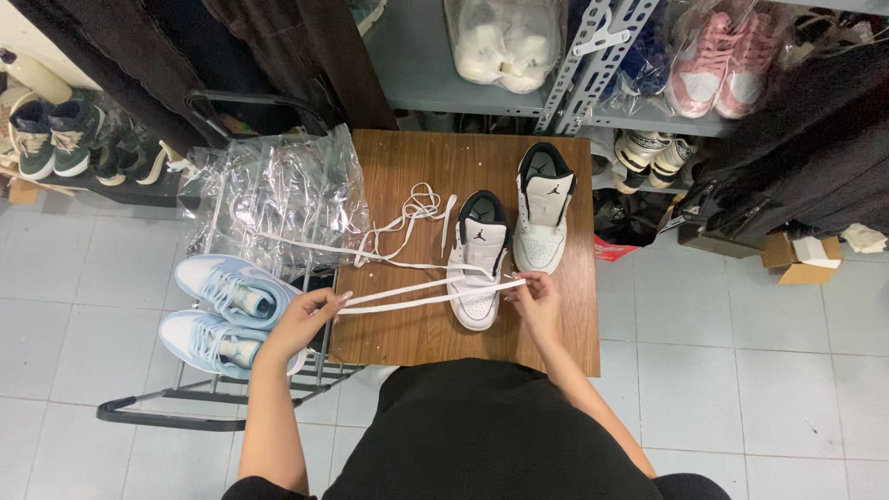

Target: The person laces a white and black sneaker on a wooden surface by threading a white shoelace through the eyelets and pulling it taut.

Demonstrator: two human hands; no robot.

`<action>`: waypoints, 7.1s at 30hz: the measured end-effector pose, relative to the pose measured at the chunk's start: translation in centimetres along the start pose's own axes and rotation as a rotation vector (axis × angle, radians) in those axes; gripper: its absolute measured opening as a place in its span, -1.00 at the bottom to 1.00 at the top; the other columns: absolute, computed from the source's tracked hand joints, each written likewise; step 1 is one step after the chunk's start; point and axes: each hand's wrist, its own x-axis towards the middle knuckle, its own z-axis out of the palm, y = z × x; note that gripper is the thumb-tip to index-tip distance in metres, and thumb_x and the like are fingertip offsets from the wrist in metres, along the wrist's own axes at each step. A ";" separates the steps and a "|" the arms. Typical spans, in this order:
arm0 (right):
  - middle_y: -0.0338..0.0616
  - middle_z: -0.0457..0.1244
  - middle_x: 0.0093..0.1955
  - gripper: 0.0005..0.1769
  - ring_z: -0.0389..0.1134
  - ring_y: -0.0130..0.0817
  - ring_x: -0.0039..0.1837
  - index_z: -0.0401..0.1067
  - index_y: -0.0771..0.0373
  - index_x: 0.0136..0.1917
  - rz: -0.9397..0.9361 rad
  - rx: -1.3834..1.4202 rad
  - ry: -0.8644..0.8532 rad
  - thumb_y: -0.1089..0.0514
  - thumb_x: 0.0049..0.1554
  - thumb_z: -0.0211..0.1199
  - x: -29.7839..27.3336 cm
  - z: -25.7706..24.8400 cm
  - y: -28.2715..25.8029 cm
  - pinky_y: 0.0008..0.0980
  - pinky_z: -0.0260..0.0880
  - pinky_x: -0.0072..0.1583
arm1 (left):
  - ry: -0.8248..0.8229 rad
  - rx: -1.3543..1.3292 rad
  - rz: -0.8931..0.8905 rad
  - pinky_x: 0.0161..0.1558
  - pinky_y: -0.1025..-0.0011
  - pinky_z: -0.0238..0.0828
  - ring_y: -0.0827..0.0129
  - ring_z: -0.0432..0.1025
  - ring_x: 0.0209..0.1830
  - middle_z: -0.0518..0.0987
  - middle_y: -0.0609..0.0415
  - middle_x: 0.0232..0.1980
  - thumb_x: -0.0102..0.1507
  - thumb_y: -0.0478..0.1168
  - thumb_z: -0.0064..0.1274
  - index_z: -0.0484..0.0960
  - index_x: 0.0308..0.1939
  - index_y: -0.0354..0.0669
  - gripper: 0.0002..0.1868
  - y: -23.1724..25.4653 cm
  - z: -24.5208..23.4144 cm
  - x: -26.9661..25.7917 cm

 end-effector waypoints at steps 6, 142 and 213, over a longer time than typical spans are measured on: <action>-0.06 0.37 0.02 -0.83 0.42 -0.41 0.01 0.38 0.40 0.13 -0.016 -0.104 -0.004 0.30 0.27 0.18 0.8 0.8 1.9 -0.41 0.50 -0.06 | 0.071 0.543 -0.084 0.08 0.18 0.34 0.09 0.43 0.06 0.57 -0.03 0.00 0.27 -0.04 0.16 0.69 -0.19 -0.19 -0.73 0.7 1.6 2.3; -0.16 0.33 -0.16 -0.65 0.33 -0.33 -0.04 0.53 0.32 -0.18 -0.067 -0.265 -0.874 -0.03 0.22 0.22 2.8 3.1 -20.5 -0.29 0.33 0.04 | 1.001 0.470 0.457 -0.26 0.47 0.54 0.31 0.64 -0.17 0.73 0.06 -0.04 0.26 -0.36 0.23 0.78 0.00 -0.06 -0.76 15.7 2.1 4.2; -0.15 0.41 -0.12 -0.71 0.44 -0.40 -0.06 0.51 0.37 0.04 -0.130 -0.259 -0.756 0.15 0.34 0.04 0.9 5.5 -26.6 -0.36 0.46 0.03 | 0.890 0.619 0.770 0.21 0.22 0.54 0.28 0.63 -0.12 0.73 0.07 -0.07 0.36 -0.32 0.15 0.71 0.15 -0.02 -0.72 22.5 5.0 4.9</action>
